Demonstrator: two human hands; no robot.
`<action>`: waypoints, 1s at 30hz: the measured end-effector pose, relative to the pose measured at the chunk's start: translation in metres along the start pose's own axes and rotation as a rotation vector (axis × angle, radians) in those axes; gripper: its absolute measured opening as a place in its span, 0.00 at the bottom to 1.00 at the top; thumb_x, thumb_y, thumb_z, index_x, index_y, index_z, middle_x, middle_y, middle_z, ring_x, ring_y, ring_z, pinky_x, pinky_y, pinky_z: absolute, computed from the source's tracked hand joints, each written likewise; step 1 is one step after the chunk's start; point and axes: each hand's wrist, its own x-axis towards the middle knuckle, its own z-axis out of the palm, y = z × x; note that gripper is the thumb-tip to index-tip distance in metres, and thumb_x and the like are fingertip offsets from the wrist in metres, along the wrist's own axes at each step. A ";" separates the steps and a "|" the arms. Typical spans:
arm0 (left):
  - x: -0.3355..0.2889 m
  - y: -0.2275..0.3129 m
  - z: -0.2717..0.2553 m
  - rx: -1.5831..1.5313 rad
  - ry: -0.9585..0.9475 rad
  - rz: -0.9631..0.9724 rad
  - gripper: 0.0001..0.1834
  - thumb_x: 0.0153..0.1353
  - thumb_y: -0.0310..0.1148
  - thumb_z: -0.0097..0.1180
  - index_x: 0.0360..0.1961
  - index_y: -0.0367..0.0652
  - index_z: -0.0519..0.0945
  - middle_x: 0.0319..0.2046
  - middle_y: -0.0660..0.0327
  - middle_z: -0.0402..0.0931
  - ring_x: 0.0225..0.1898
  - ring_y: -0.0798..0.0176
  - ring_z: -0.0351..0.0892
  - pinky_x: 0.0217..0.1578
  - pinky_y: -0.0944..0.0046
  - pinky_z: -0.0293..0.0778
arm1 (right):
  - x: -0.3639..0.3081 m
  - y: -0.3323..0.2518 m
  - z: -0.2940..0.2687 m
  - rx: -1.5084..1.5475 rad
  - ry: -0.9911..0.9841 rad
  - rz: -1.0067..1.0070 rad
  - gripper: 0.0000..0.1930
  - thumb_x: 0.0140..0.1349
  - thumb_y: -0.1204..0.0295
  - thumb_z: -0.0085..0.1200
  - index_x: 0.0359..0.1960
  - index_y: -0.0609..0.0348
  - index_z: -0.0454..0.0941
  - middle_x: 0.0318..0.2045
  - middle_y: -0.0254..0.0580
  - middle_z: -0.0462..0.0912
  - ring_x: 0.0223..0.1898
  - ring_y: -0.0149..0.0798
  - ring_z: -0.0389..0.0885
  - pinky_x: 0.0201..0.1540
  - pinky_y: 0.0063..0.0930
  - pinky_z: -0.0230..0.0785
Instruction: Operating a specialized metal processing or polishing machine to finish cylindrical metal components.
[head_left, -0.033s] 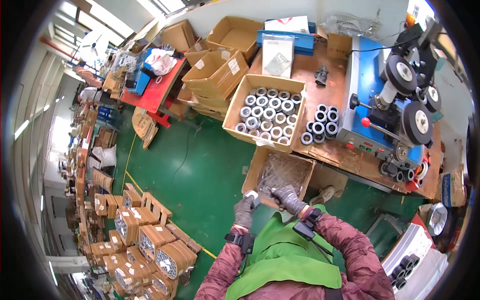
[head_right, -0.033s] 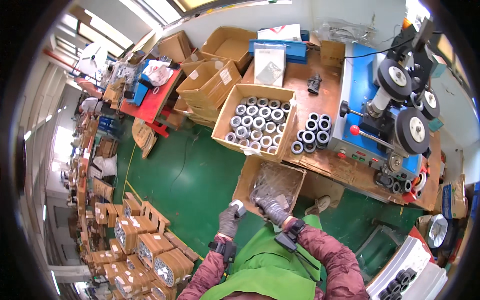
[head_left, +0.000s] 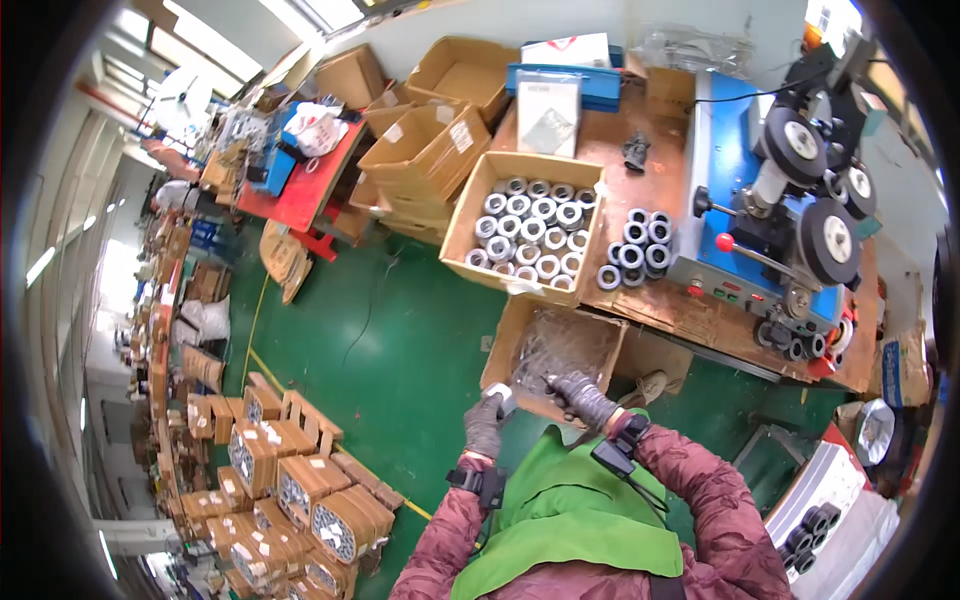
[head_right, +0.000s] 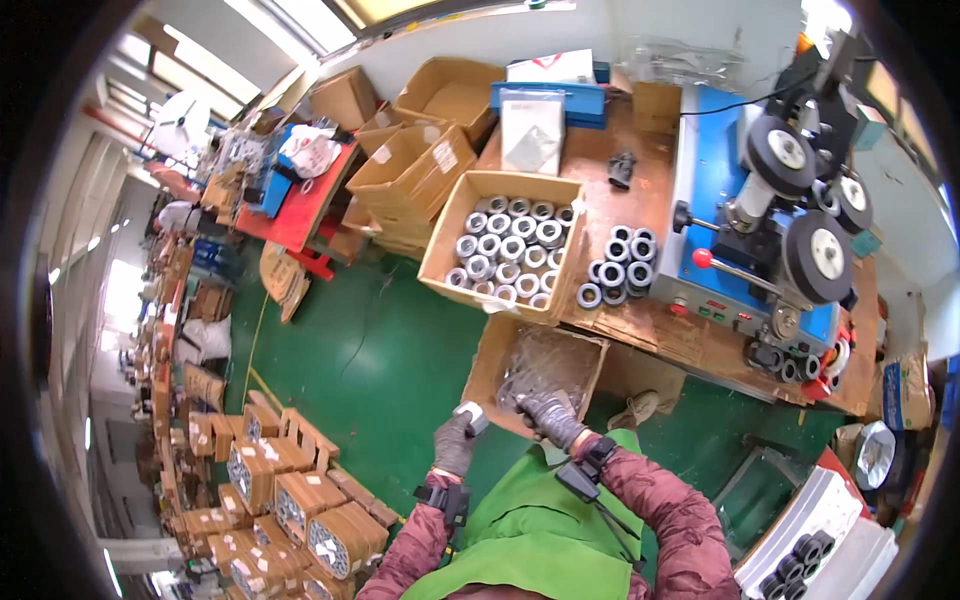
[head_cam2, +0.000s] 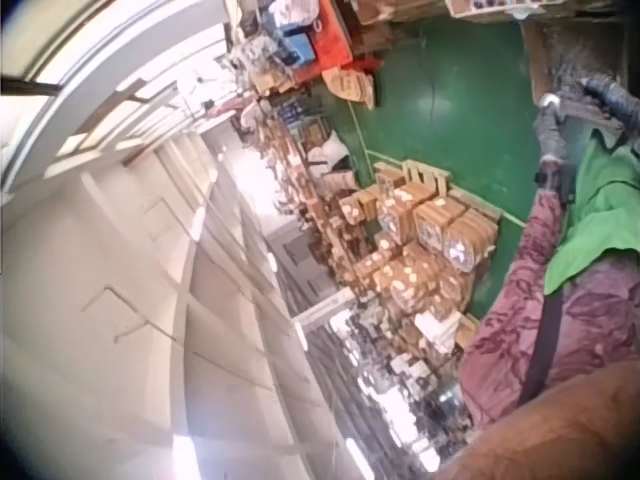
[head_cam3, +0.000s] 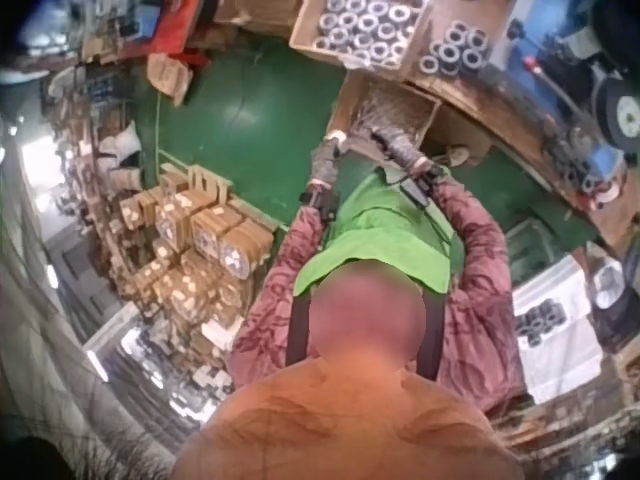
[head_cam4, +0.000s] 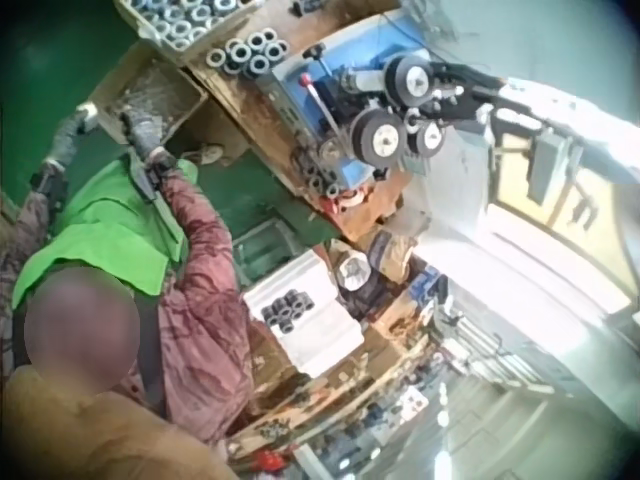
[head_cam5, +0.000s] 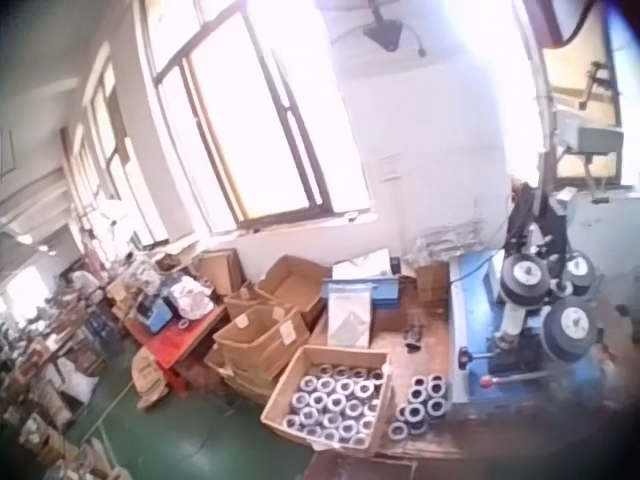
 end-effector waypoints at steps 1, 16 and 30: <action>0.002 -0.001 -0.007 0.278 -0.046 0.176 0.14 0.54 0.33 0.57 0.37 0.33 0.77 0.32 0.60 0.75 0.31 0.65 0.75 0.32 0.65 0.76 | 0.001 0.007 -0.025 -0.102 -0.009 -0.108 0.16 0.62 0.57 0.46 0.28 0.57 0.75 0.15 0.31 0.70 0.13 0.26 0.65 0.13 0.20 0.60; 0.060 -0.052 -0.084 0.269 -0.039 -0.042 0.19 0.48 0.36 0.61 0.41 0.42 0.75 0.38 0.55 0.74 0.37 0.57 0.74 0.35 0.53 0.76 | -0.155 0.103 -0.357 -0.222 1.030 -0.098 0.05 0.47 0.73 0.56 0.28 0.55 0.79 0.18 0.41 0.78 0.17 0.33 0.75 0.19 0.29 0.68; -0.056 -0.039 0.070 0.552 -0.395 0.293 0.22 0.55 0.39 0.58 0.45 0.33 0.71 0.36 0.54 0.71 0.37 0.58 0.73 0.36 0.55 0.79 | 0.043 0.106 -0.426 -0.696 1.080 -0.196 0.13 0.54 0.64 0.49 0.37 0.56 0.76 0.34 0.45 0.80 0.38 0.44 0.78 0.42 0.38 0.68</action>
